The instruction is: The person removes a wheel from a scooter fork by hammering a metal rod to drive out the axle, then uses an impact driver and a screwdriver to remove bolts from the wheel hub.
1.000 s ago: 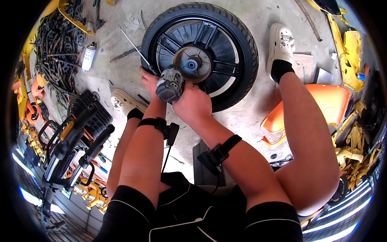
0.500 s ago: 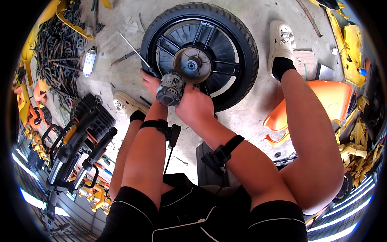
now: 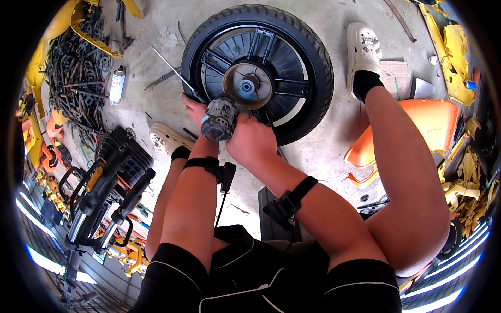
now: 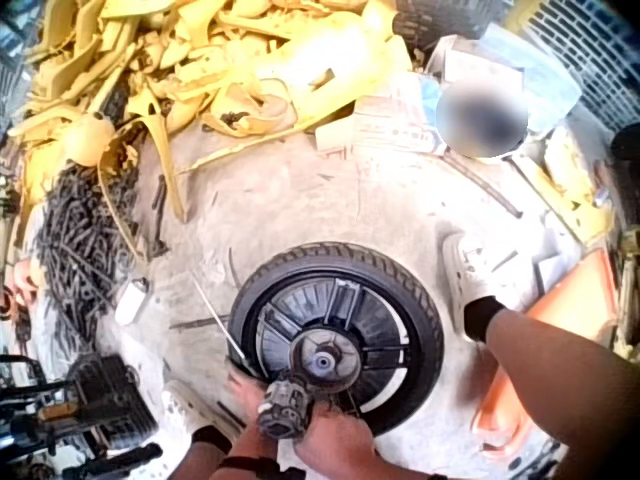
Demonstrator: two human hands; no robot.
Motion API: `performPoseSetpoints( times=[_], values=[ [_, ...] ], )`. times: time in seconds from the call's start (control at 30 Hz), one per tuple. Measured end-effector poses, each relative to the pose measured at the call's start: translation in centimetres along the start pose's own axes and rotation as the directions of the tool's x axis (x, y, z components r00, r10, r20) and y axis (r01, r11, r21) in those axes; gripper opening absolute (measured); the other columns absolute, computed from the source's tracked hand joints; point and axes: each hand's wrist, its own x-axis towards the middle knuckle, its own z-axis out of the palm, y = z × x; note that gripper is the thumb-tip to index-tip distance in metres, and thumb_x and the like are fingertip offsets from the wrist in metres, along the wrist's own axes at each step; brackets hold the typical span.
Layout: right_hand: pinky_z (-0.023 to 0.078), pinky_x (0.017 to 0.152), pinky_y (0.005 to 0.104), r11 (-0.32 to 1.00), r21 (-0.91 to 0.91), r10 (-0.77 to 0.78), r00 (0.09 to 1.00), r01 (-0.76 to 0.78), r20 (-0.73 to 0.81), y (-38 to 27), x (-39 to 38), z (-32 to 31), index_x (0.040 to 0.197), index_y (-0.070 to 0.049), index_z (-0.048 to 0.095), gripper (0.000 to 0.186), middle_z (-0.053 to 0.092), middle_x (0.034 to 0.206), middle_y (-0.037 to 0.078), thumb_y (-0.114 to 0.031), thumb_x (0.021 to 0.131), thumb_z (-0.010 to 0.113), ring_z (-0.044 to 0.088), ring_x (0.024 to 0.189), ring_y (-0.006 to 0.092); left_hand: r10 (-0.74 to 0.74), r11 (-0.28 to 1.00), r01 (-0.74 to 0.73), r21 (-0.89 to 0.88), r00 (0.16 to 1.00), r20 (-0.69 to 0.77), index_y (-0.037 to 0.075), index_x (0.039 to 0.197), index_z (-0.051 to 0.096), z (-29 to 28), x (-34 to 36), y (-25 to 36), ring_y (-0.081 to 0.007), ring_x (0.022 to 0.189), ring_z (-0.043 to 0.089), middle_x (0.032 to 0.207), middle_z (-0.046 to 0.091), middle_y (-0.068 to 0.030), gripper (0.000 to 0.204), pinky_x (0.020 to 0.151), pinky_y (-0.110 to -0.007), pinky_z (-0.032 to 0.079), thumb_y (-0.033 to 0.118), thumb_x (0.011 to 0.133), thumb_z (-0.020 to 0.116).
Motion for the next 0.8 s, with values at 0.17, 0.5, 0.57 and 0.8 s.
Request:
performPoseSetpoints(
  times=[0.17,0.5,0.57,0.8],
  values=[
    [0.057,0.075,0.0501,0.999,0.035,0.012,1.000,-0.012,-0.005,-0.15,0.08,-0.14,0.102,0.001,0.060,0.037,0.070,0.093,0.023,-0.023,0.077,0.072,0.070,0.085,0.0413,-0.035,0.999,0.035,-0.008,0.999,0.009,0.013,0.160,0.005,-0.18,-0.08,0.39,-0.0493,0.142,0.029,0.153,0.029,-0.0269,0.118,0.114,-0.056,0.032,0.012,0.071,0.083],
    [0.058,0.072,0.0482,0.999,0.023,-0.040,0.998,0.041,-0.046,-0.10,0.05,-0.05,0.099,0.003,0.058,0.033,0.070,0.091,0.025,-0.020,0.078,0.069,0.071,0.080,0.0412,-0.048,0.998,0.047,0.034,0.999,0.019,0.013,0.160,0.005,-0.37,0.02,0.65,-0.0475,0.141,0.031,0.152,0.030,-0.0246,0.118,0.114,-0.055,0.033,0.014,0.071,0.083],
    [0.058,0.072,0.0488,0.999,0.021,-0.027,0.999,0.028,-0.046,-0.08,-0.06,0.12,0.099,0.002,0.058,0.033,0.070,0.091,0.024,-0.021,0.078,0.070,0.071,0.081,0.0412,-0.029,0.999,0.029,0.043,0.999,0.014,0.013,0.160,0.005,-0.42,-0.24,0.56,-0.0477,0.141,0.031,0.152,0.031,-0.0250,0.118,0.114,-0.055,0.034,0.015,0.071,0.083],
    [0.057,0.073,0.0501,1.000,0.019,0.006,0.999,-0.005,-0.037,0.23,-0.52,0.64,0.099,0.000,0.058,0.033,0.070,0.093,0.022,-0.021,0.077,0.071,0.070,0.082,0.0414,0.009,0.999,-0.009,0.049,1.000,0.012,0.010,0.159,0.005,-0.60,-0.40,0.60,-0.0503,0.139,0.031,0.150,0.030,-0.0281,0.123,0.112,-0.057,0.034,0.020,0.068,0.087]
  ],
)
